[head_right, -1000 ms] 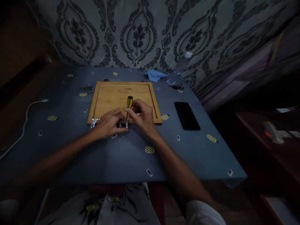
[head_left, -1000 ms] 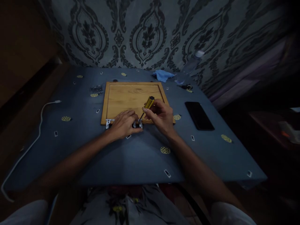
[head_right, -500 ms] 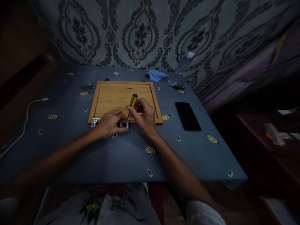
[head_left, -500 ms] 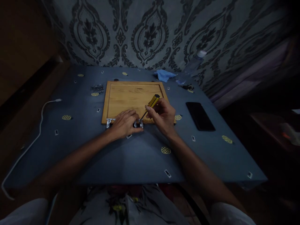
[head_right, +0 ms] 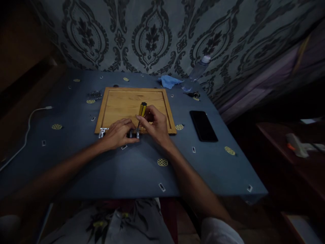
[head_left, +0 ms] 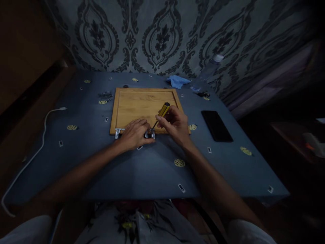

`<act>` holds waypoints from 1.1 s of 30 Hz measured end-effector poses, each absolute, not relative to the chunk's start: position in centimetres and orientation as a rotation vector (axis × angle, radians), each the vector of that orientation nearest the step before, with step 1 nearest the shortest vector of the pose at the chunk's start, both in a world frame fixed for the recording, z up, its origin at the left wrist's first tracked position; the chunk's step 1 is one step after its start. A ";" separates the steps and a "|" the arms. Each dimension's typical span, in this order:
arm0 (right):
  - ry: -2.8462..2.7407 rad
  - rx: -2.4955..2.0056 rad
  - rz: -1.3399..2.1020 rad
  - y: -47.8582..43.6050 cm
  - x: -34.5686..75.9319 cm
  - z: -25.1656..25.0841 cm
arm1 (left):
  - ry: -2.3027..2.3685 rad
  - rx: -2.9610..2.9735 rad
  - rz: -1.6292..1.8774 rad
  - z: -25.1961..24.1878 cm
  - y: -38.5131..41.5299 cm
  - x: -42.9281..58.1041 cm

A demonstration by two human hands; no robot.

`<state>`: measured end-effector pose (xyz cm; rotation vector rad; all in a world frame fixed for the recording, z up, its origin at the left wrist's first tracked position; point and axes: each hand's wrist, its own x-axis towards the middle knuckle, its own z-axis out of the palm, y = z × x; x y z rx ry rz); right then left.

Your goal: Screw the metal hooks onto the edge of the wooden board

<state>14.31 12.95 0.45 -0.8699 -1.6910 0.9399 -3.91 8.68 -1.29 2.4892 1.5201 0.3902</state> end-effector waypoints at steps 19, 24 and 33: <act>-1.704 -0.913 0.927 12.9 14.5 0.5 | 1.509 2.492 0.435 -1.6 8.8 -4.0; -1.686 -0.928 0.828 12.8 14.2 0.0 | 1.512 2.492 0.447 -1.8 8.7 -4.1; -1.561 -0.921 0.715 12.6 14.2 -0.3 | 1.508 2.473 0.408 -1.4 8.7 -4.0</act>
